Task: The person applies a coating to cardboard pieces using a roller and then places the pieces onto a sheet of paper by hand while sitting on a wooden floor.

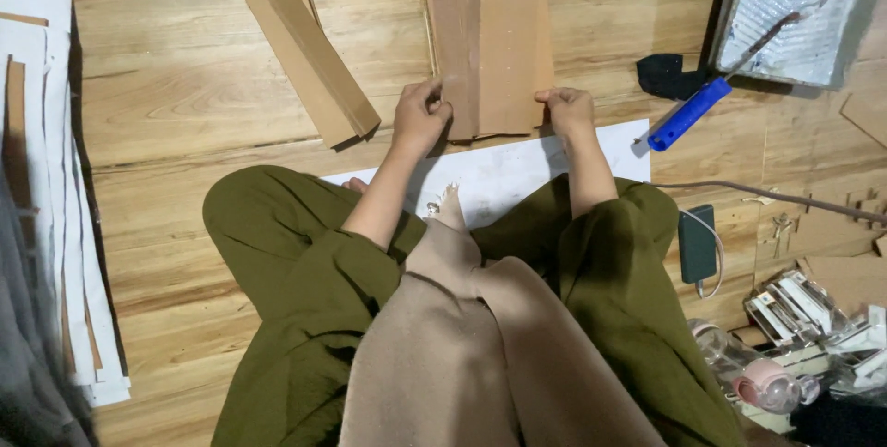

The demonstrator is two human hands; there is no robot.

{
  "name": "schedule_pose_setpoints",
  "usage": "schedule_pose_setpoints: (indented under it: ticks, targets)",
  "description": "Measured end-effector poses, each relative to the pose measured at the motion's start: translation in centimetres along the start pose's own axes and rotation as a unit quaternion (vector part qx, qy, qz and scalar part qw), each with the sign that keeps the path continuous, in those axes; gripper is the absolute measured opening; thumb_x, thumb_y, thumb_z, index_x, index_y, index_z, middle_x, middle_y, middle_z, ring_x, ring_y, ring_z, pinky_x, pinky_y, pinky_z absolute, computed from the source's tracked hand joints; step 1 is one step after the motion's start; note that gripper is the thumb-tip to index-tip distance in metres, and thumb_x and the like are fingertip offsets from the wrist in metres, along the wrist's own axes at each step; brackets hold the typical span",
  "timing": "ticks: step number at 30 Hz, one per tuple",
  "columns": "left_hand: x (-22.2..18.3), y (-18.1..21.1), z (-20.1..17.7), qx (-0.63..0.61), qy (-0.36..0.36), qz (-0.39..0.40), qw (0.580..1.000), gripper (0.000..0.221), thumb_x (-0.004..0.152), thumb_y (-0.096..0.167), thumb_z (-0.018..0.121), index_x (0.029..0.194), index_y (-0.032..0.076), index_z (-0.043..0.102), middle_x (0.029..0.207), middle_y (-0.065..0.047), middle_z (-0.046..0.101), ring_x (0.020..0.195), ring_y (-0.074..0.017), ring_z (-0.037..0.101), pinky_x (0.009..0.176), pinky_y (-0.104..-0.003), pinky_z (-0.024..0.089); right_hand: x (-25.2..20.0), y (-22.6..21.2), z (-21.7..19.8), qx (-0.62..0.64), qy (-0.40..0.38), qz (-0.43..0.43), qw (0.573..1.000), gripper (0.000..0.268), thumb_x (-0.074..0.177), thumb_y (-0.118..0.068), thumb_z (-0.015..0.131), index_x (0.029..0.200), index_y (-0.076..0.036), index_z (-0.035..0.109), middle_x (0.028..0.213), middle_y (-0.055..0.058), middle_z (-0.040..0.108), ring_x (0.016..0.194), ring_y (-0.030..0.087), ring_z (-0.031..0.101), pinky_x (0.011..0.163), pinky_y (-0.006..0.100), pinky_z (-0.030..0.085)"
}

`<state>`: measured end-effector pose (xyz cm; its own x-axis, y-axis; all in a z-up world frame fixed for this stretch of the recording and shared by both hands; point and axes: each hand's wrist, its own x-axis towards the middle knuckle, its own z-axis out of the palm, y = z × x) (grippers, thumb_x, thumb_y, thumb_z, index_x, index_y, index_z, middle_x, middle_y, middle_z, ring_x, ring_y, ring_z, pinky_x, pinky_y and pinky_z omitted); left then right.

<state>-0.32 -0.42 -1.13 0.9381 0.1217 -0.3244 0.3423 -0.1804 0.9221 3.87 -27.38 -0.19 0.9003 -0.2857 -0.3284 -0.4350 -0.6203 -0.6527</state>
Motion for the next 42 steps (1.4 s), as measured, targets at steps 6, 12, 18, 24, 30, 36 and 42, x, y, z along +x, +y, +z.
schedule_pose_setpoints:
  ticks: [6, 12, 18, 24, 30, 36, 42]
  targets:
    - [-0.4, 0.2, -0.1, -0.023, 0.024, -0.002, 0.999, 0.042, 0.074, 0.014, 0.067, 0.116, 0.009, 0.064, 0.109, -0.016, 0.056, 0.103, -0.0343, 0.060, 0.085, -0.031, 0.055, -2.5, -3.1, -0.1, -0.059, 0.002, -0.028, 0.998, 0.026, 0.087, -0.017, 0.048, 0.087, -0.020, 0.075, 0.086, 0.009, 0.069, 0.089, 0.035, 0.062, 0.075, 0.040, 0.048]
    - [0.0, 0.2, 0.0, -0.039, 0.032, -0.019, 0.999, 0.038, 0.075, 0.016, 0.066, 0.113, 0.012, 0.065, 0.103, -0.013, 0.060, 0.090, -0.0268, 0.067, 0.079, -0.028, 0.056, -3.1, -1.7, -1.3, 0.000, 0.019, -0.043, 0.999, 0.017, 0.085, -0.019, 0.057, 0.091, -0.016, 0.072, 0.073, 0.005, 0.066, 0.071, 0.018, 0.062, 0.067, 0.031, 0.047]
    - [0.0, 0.8, -0.1, -0.016, 0.043, -0.017, 0.999, 0.036, 0.075, 0.016, 0.067, 0.111, 0.013, 0.065, 0.099, -0.010, 0.061, 0.083, -0.0237, 0.069, 0.074, -0.027, 0.057, -9.3, -7.4, -2.1, -0.040, 0.056, -0.060, 0.996, 0.018, 0.082, -0.016, 0.064, 0.095, -0.005, 0.069, 0.079, 0.012, 0.067, 0.071, 0.024, 0.061, 0.068, 0.037, 0.046]
    - [-5.4, 11.0, -2.0, 0.203, -0.018, 0.081, 0.976, 0.072, 0.066, 0.022, 0.082, 0.127, 0.007, 0.046, 0.119, -0.013, 0.042, 0.108, -0.0374, 0.053, 0.081, -0.044, 0.050, -12.3, -6.6, 0.2, -0.091, 0.051, -0.019, 0.994, 0.033, 0.070, -0.033, 0.079, 0.096, -0.021, 0.063, 0.080, -0.006, 0.057, 0.073, 0.013, 0.060, 0.071, 0.029, 0.047]
    - [-5.9, 9.9, -0.2, 0.320, -0.054, 0.119, 0.938, 0.087, 0.064, 0.024, 0.084, 0.134, 0.009, 0.035, 0.125, -0.013, 0.038, 0.109, -0.0373, 0.047, 0.083, -0.047, 0.045, -12.6, -7.4, -0.1, -0.190, 0.055, -0.150, 0.969, 0.042, 0.076, -0.026, 0.075, 0.112, -0.017, 0.057, 0.093, 0.002, 0.054, 0.095, 0.024, 0.058, 0.086, 0.041, 0.046]
    - [-5.6, 8.9, 0.0, 0.309, -0.037, 0.139, 0.940, 0.082, 0.063, 0.018, 0.080, 0.133, 0.005, 0.038, 0.120, -0.015, 0.042, 0.100, -0.0371, 0.051, 0.078, -0.047, 0.047, -10.7, -6.0, -2.1, -0.250, 0.069, -0.144, 0.955, 0.037, 0.077, -0.028, 0.074, 0.110, -0.019, 0.059, 0.096, -0.001, 0.053, 0.101, 0.023, 0.054, 0.086, 0.044, 0.047]
    - [-5.1, 9.5, 0.1, 0.240, 0.001, 0.094, 0.966, 0.083, 0.062, 0.027, 0.083, 0.130, 0.004, 0.041, 0.115, -0.014, 0.045, 0.095, -0.0367, 0.055, 0.075, -0.048, 0.049, -12.8, -5.9, 2.4, -0.189, 0.137, -0.256, 0.938, 0.025, 0.078, -0.046, 0.071, 0.090, -0.026, 0.061, 0.075, -0.007, 0.048, 0.082, 0.015, 0.058, 0.074, 0.030, 0.048]
